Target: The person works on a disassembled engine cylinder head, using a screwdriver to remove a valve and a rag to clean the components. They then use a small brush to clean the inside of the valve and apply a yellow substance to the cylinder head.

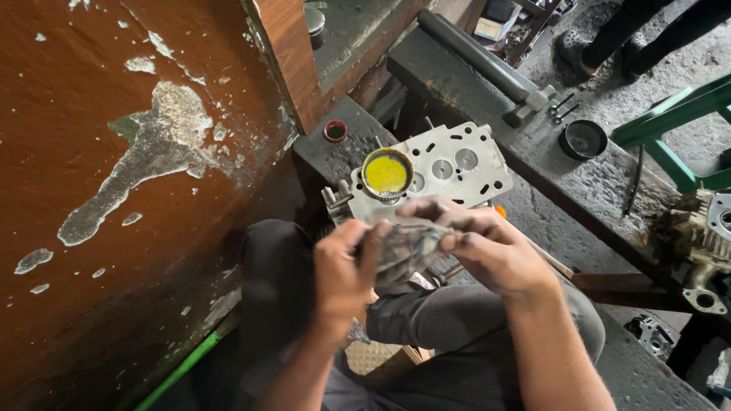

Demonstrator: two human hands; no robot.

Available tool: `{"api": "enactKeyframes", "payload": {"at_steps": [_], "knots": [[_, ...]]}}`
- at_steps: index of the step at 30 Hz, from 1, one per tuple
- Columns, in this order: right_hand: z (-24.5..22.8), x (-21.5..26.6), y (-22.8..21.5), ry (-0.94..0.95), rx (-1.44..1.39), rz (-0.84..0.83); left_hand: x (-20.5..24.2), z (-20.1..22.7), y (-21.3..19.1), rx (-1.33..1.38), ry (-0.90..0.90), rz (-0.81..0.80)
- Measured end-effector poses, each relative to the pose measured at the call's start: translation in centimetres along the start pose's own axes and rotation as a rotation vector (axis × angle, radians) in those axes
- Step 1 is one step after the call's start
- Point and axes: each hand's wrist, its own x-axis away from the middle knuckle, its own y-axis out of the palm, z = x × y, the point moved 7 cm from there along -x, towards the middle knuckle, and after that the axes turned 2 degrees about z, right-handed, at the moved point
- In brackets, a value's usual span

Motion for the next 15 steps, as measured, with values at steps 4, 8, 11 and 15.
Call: {"api": "enactKeyframes", "payload": {"at_steps": [4,8,11,15], "knots": [[1.3,1.5,-2.4,0.140,-0.194,0.273,2.5,3.1,3.3,0.068,0.185,-0.116],[-0.3,2.6,-6.9,0.143,0.541,0.532,3.5,4.2,4.0,0.097,0.223,-0.151],[-2.2,1.9,-8.4,0.048,1.201,0.678,2.4,3.4,2.5,0.049,0.176,-0.042],[-1.5,0.1,-7.3,0.054,1.668,0.576,0.9,1.5,1.4,0.081,0.005,-0.064]]}}
